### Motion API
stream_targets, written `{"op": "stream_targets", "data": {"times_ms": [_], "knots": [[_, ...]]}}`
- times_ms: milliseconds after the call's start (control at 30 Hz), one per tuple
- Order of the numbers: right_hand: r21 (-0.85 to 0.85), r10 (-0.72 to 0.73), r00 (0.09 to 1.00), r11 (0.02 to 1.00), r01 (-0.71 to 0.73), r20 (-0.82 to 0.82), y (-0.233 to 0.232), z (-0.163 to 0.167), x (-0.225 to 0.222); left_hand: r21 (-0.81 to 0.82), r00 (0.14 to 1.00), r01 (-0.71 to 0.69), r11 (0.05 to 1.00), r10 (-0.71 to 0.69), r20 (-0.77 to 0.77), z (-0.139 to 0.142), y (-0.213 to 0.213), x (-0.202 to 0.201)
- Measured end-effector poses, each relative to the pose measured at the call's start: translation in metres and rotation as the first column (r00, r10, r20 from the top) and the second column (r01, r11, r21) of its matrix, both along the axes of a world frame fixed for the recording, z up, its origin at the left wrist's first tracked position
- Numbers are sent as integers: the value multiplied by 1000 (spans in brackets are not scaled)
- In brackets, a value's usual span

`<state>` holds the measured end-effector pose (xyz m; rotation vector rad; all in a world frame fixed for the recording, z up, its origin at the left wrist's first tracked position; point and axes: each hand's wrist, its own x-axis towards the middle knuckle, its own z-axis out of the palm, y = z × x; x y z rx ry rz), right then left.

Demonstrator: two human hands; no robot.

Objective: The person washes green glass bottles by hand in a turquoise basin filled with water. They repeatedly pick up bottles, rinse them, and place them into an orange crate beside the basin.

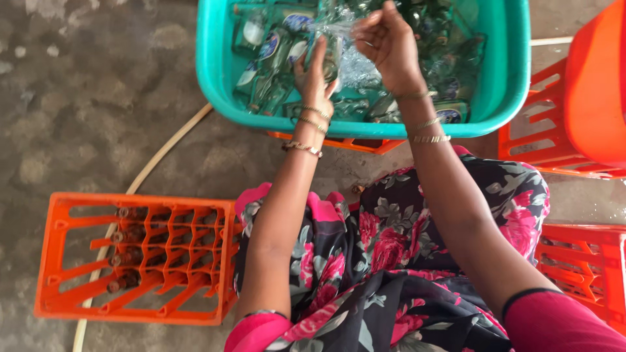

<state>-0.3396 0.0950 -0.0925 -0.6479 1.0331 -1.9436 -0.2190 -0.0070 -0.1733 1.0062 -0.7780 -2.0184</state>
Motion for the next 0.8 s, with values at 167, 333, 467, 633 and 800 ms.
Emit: {"op": "stream_targets", "data": {"times_ms": [167,333,467,633,800], "knots": [[-18,-76,158,940,340,-984,-38,7,55,55,982,47,997,-36,-185,0,-7,-4],[-40,-154,173,848,528,-973,-41,-3,-19,-93,990,127,988,-133,-56,28,8,18],[191,-462,614,678,710,-640,2,-36,-58,-306,977,211,928,-193,90,53,10,28],[269,-469,841,876,402,271,33,-50,-60,-511,980,187,839,-194,40,53,12,22],[-9,-165,863,983,183,-478,4,-26,-36,-471,978,197,860,-136,161,27,5,10]]}}
